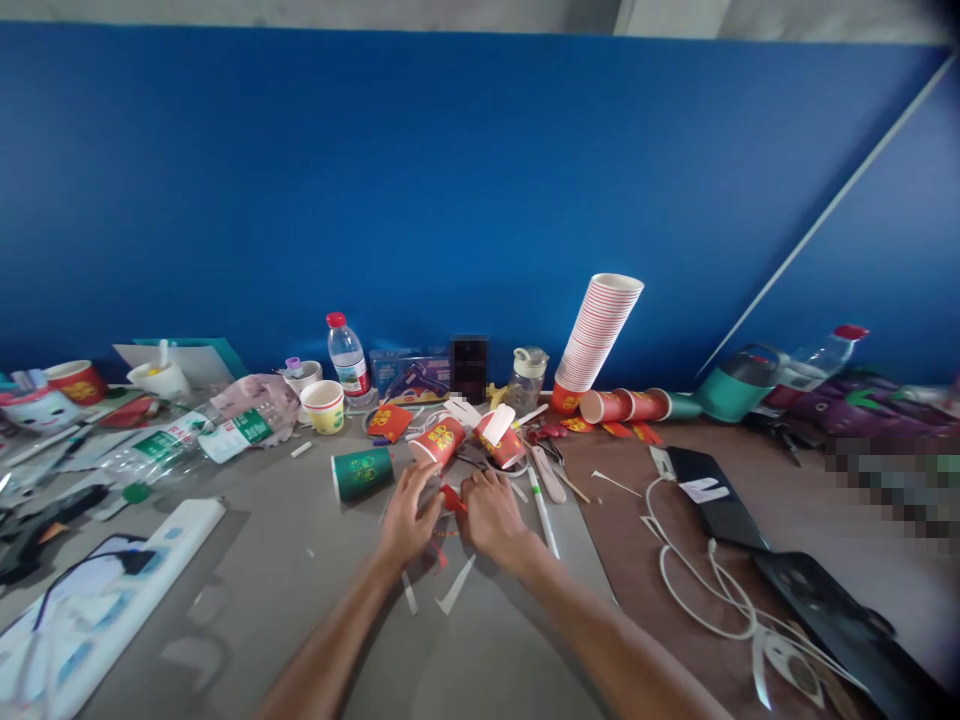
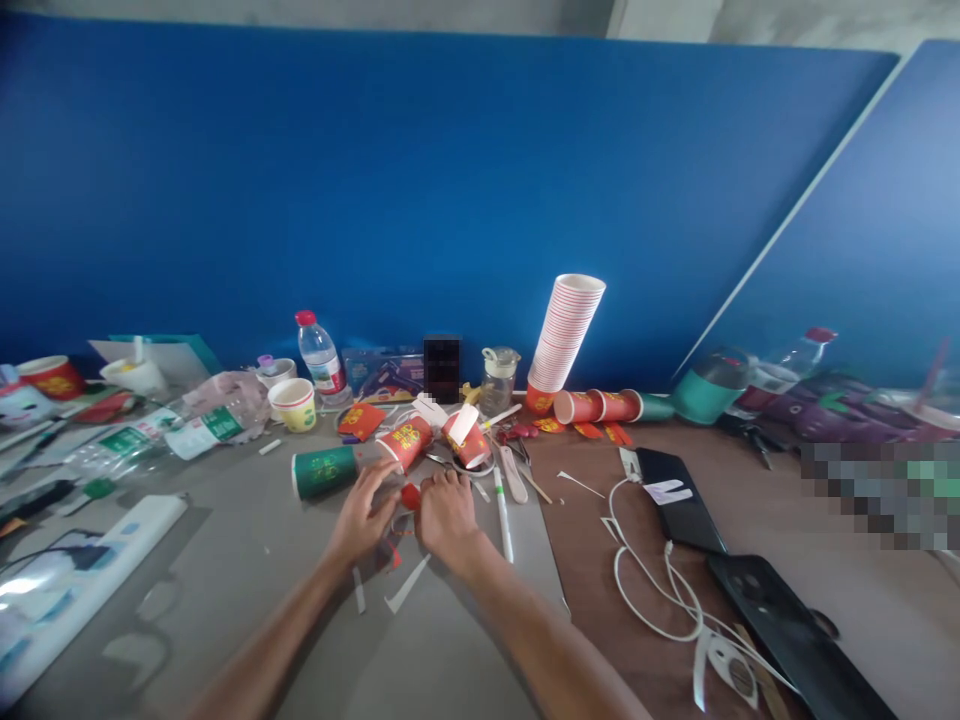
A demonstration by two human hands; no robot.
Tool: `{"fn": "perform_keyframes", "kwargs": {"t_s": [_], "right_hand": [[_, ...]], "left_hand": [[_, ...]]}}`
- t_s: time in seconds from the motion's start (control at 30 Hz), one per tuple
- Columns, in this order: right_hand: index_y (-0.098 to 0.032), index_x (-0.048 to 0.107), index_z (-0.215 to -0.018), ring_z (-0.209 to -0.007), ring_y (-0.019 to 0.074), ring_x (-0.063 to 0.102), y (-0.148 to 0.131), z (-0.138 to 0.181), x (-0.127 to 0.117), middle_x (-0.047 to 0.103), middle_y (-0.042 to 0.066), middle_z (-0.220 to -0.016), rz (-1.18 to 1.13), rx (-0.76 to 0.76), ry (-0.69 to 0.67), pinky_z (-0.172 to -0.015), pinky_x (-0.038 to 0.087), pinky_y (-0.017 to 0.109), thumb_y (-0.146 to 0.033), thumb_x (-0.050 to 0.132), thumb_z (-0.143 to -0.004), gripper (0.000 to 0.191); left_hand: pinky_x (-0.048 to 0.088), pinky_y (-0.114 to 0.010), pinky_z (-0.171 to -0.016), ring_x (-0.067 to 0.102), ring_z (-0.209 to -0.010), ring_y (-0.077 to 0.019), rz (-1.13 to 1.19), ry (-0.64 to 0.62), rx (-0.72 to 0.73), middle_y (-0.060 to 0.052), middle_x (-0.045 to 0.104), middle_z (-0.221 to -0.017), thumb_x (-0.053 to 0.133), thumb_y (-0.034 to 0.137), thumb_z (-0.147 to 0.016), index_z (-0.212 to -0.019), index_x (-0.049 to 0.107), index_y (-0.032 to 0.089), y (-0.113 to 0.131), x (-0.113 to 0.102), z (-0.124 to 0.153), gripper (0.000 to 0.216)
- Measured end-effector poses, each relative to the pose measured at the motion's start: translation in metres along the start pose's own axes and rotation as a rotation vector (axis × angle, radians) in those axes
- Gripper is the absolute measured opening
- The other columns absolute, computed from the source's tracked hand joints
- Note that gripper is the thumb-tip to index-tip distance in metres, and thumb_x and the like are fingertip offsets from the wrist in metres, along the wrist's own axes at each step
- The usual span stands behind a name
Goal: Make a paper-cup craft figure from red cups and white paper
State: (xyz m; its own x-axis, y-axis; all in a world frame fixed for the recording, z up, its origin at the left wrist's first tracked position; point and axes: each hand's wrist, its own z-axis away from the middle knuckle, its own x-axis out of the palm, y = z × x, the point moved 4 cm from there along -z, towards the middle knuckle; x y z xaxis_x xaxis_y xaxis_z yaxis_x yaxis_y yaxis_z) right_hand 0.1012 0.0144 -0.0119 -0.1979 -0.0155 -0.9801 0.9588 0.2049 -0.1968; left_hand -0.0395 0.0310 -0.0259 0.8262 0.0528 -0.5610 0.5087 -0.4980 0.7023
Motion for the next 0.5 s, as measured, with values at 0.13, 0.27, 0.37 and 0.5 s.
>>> {"fn": "perform_keyframes", "kwargs": {"t_s": [0.13, 0.27, 0.37, 0.5], "right_hand": [[-0.012, 0.067, -0.097, -0.099, 0.0287, 0.058, 0.000, 0.011, -0.005, 0.066, 0.016, -0.103, -0.005, 0.000, -0.044, -0.087, 0.037, 0.038, -0.025, 0.051, -0.082, 0.026], [-0.016, 0.069, -0.094, -0.102, 0.0276, 0.058, 0.003, 0.017, -0.014, 0.067, 0.013, -0.104, -0.035, 0.001, -0.049, -0.089, 0.037, 0.036, -0.036, 0.055, -0.082, 0.027], [-0.019, 0.069, -0.092, -0.100, 0.0240, 0.058, 0.012, 0.019, -0.025, 0.067, 0.010, -0.103, -0.122, 0.035, -0.018, -0.087, 0.039, 0.031, -0.039, 0.054, -0.084, 0.027], [-0.019, 0.068, -0.087, -0.094, 0.0196, 0.060, 0.041, 0.018, -0.041, 0.068, 0.006, -0.096, -0.259, 0.122, 0.094, -0.083, 0.040, 0.026, -0.032, 0.057, -0.082, 0.018]], "left_hand": [[0.040, -0.045, -0.103, 0.048, -0.125, -0.0261, -0.047, -0.006, -0.046, -0.011, 0.054, -0.131, 0.053, 0.024, -0.081, -0.124, 0.056, 0.022, -0.013, 0.004, 0.000, 0.043], [0.041, -0.046, -0.103, 0.048, -0.125, -0.0266, -0.042, -0.049, 0.009, -0.010, 0.056, -0.132, 0.055, 0.020, -0.077, -0.122, 0.059, 0.025, -0.020, 0.011, -0.003, 0.046], [0.044, -0.046, -0.100, 0.053, -0.120, -0.0270, -0.021, -0.018, 0.037, -0.009, 0.063, -0.122, 0.056, 0.020, -0.075, -0.114, 0.064, 0.025, -0.018, 0.010, -0.006, 0.040], [0.051, -0.039, -0.085, 0.064, -0.094, -0.0230, 0.019, 0.199, -0.055, -0.008, 0.069, -0.096, 0.052, 0.028, -0.080, -0.093, 0.066, 0.020, -0.011, -0.009, -0.006, 0.021]]}}
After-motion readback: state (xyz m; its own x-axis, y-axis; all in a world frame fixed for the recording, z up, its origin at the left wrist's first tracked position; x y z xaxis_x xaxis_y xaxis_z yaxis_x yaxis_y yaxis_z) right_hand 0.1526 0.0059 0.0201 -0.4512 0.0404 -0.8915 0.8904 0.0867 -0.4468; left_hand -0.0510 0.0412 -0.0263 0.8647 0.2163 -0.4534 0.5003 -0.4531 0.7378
